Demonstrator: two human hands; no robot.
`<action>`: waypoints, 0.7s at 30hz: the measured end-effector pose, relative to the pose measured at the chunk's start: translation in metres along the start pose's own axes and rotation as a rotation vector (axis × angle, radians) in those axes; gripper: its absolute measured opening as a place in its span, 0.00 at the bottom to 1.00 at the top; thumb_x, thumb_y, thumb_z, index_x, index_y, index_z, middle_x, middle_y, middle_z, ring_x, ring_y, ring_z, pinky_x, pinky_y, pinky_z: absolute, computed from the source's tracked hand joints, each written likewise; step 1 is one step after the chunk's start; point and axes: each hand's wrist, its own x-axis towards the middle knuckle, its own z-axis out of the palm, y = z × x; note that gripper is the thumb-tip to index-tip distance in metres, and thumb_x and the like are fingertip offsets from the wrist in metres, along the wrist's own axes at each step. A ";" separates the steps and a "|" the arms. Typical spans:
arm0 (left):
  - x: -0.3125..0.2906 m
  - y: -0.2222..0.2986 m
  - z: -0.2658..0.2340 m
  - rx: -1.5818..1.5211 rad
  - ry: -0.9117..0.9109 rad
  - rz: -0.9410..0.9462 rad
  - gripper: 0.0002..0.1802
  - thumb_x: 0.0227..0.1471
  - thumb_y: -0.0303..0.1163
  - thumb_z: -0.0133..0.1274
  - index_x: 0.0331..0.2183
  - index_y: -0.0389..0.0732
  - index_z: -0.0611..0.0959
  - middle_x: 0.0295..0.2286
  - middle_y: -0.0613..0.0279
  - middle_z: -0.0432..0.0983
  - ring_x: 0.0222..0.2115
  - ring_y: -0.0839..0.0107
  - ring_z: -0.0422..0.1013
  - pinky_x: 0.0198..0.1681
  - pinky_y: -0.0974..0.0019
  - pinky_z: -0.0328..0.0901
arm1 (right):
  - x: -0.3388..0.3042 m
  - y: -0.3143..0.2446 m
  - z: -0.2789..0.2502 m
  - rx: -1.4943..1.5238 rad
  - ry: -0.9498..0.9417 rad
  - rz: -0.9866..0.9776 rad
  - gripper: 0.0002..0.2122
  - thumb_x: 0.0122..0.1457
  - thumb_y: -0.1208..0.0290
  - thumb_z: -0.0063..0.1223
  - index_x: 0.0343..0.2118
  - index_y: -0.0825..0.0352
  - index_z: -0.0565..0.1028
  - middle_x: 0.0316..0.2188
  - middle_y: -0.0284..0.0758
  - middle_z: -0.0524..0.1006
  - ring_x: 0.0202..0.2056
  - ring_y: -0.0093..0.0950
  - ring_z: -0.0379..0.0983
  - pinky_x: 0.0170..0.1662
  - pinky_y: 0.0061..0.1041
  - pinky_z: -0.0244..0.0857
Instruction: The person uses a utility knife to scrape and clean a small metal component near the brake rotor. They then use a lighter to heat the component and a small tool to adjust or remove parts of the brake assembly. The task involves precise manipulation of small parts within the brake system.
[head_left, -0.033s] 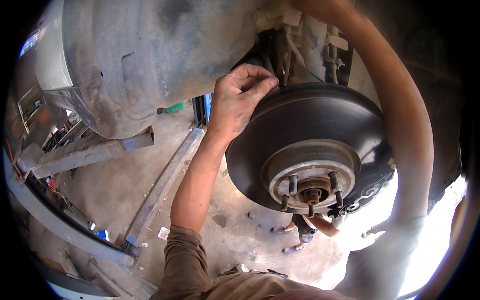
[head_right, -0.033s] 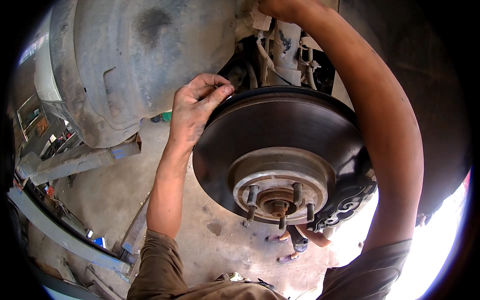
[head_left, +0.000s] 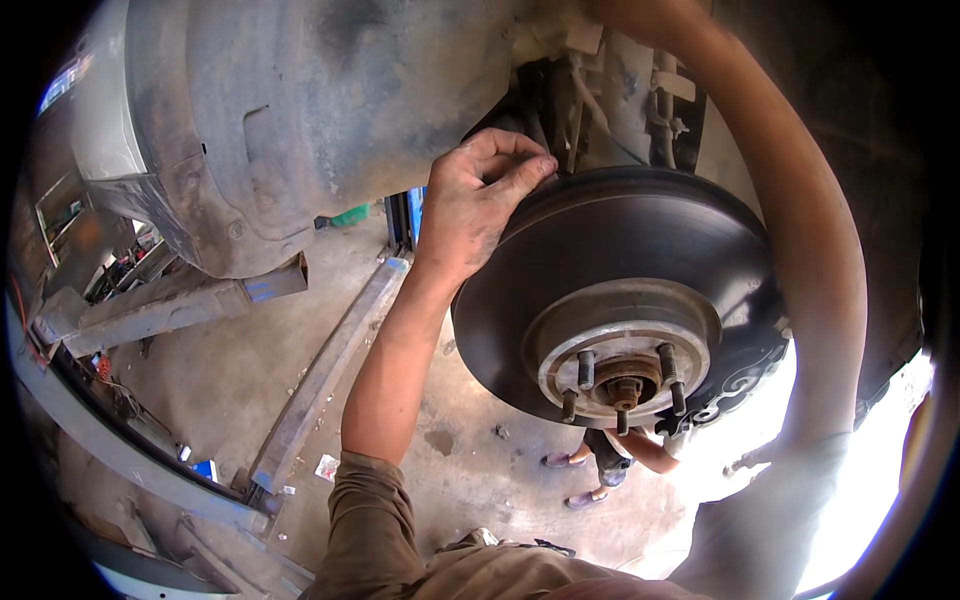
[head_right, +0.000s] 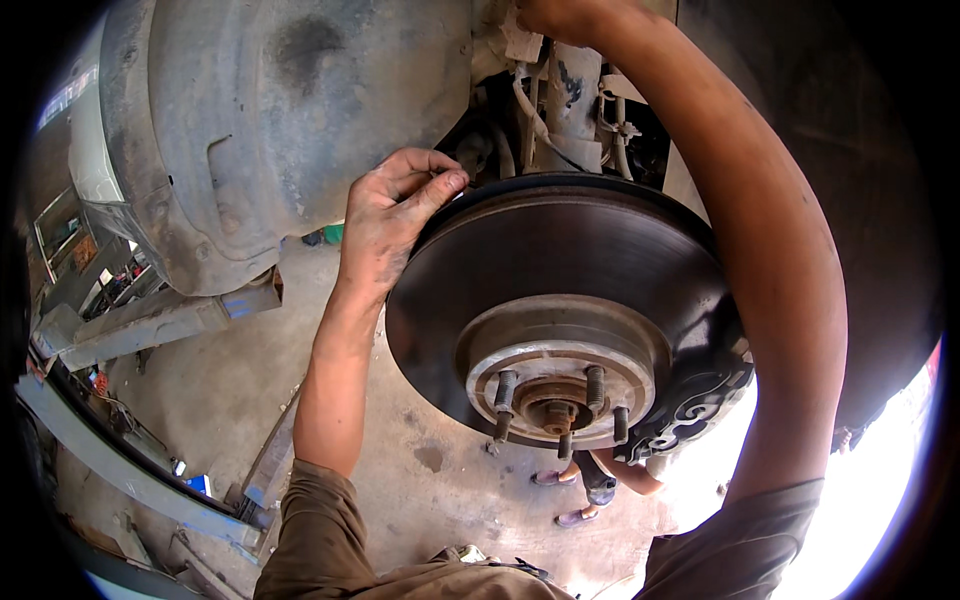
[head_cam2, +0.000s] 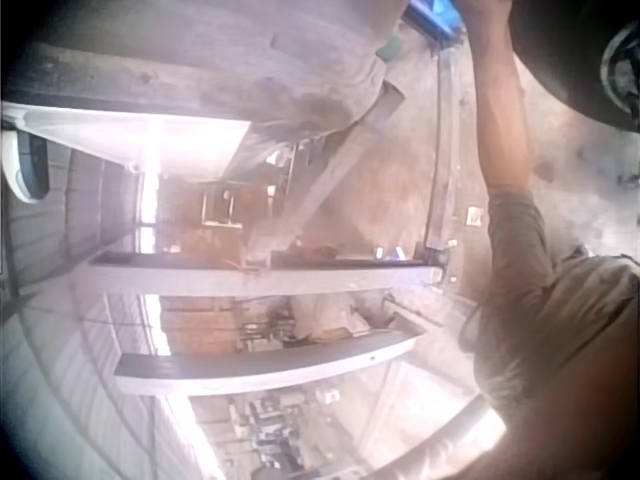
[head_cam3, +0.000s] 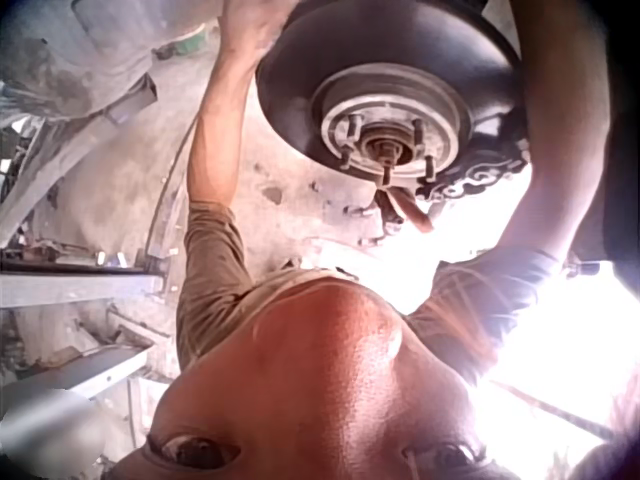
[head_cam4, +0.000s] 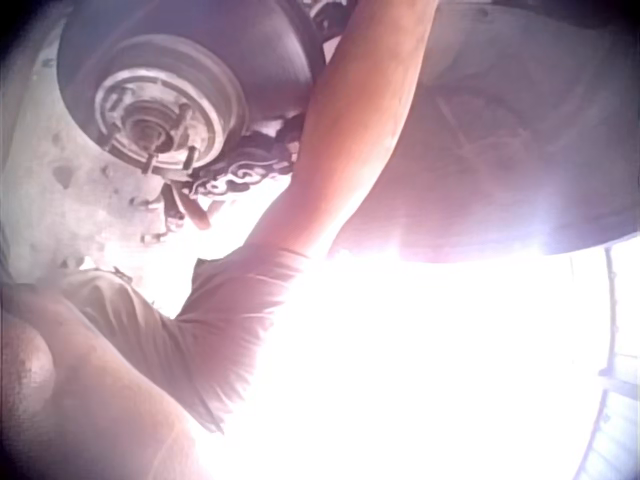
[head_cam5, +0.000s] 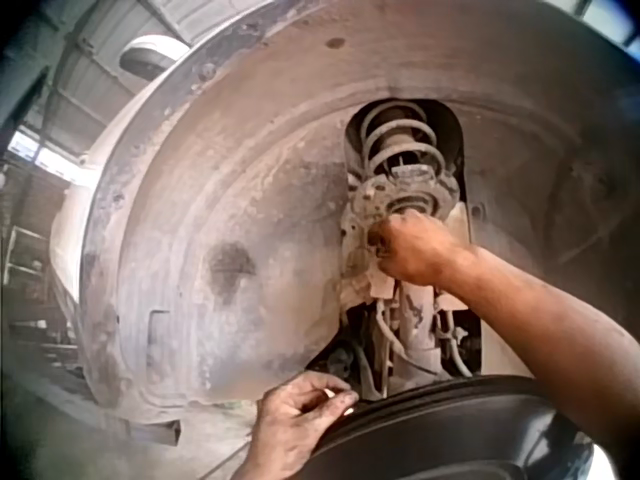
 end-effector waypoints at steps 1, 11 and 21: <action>0.001 0.002 -0.004 0.023 0.021 0.013 0.08 0.49 0.31 0.58 0.31 0.37 0.80 0.24 0.63 0.79 0.27 0.82 0.70 0.35 0.76 0.63 | 0.006 -0.004 0.000 0.024 0.018 -0.027 0.18 0.43 0.70 0.53 0.41 0.65 0.76 0.33 0.46 0.77 0.39 0.44 0.73 0.43 0.39 0.67; 0.000 -0.013 0.016 -0.061 -0.038 0.038 0.07 0.48 0.27 0.59 0.30 0.34 0.80 0.25 0.66 0.77 0.27 0.82 0.70 0.35 0.77 0.64 | -0.200 -0.028 -0.055 0.312 0.218 -0.005 0.20 0.45 0.70 0.58 0.44 0.69 0.73 0.33 0.44 0.78 0.36 0.38 0.75 0.40 0.34 0.68; 0.001 0.005 -0.003 -0.136 -0.014 0.062 0.06 0.51 0.22 0.54 0.34 0.33 0.76 0.32 0.52 0.79 0.34 0.73 0.74 0.42 0.74 0.67 | -0.679 -0.213 0.055 0.835 -0.871 1.153 0.16 0.49 0.71 0.55 0.42 0.70 0.75 0.32 0.44 0.78 0.34 0.34 0.76 0.38 0.31 0.69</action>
